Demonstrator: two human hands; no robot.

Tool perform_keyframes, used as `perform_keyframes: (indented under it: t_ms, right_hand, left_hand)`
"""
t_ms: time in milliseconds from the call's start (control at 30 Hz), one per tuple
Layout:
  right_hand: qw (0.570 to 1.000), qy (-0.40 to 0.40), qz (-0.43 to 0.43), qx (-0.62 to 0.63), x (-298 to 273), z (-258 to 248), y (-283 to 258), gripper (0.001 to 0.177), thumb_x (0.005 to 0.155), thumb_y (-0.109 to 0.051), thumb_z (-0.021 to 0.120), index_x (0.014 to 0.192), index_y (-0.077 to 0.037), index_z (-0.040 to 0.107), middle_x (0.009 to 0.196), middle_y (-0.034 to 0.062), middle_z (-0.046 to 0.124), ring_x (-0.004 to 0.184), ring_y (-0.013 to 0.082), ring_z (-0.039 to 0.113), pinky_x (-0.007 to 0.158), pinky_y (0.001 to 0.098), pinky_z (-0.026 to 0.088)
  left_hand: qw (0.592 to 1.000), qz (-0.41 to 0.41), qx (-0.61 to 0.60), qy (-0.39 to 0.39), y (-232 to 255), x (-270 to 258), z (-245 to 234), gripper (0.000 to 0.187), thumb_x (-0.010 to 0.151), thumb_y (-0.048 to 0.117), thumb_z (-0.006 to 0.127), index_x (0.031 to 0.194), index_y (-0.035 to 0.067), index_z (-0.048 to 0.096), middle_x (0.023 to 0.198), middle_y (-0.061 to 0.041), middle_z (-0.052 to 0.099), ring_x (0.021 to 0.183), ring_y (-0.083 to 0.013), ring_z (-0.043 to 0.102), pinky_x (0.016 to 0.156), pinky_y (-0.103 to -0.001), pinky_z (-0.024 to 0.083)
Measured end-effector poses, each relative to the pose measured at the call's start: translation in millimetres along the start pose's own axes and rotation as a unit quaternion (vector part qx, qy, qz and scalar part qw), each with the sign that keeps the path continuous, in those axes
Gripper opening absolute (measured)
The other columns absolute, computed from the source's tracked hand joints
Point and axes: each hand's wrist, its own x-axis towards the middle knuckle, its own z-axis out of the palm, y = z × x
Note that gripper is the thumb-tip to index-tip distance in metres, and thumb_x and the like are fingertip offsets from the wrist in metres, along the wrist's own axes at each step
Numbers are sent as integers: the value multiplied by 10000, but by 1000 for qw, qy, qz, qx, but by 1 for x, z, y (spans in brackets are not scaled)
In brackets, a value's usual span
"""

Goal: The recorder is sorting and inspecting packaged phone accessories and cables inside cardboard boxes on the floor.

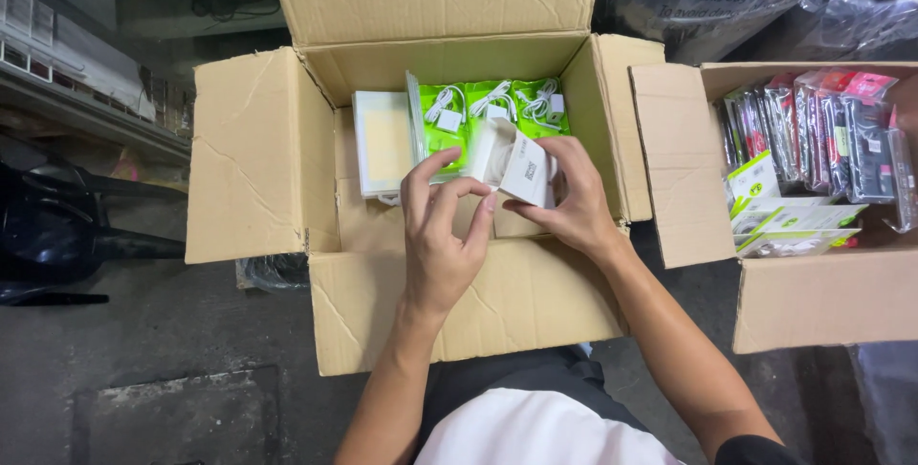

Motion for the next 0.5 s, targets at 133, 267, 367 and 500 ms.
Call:
perform_keyframes:
  t_ms: [133,267,367,500]
  right_hand:
    - [995,39,-90,-17,-4,1,6,761,671,-77,921,1331,-17,547,1277,178,569,1182,335,617,982,413,542]
    - [991,64,-102,-63,-9,5,10,771,665,-16,899,1348,-34,541,1285,179,549,1181,354,610,950,414,550]
    - [987,73,-115,-87,-8,5,9,779,658,12,880,1359,-52,545,1287,178,548,1178,358,609,950,424,552]
    - [978,74,-141,-132,-8,0,11,801,628,1,882,1356,-65,555,1274,170,557,1178,370,583,987,469,515]
  left_hand:
    - [999,-21,-33,-11,-1,2,-1,171,923,98,761,1064,38,685,1346,-220,540,1103,-302,657,959,-399,535]
    - [1000,-18,12,7,-3,4,3,152,945,93,762,1066,29,696,1248,-160,648,1167,-335,666,996,-418,546]
    - [999,-26,29,2,-6,6,4,182,940,118,768,1080,24,697,1208,-160,673,1131,-335,681,969,-414,554]
    - [998,-26,59,-23,-9,8,3,190,934,141,763,1075,29,701,1162,-170,705,1107,-349,688,947,-417,548]
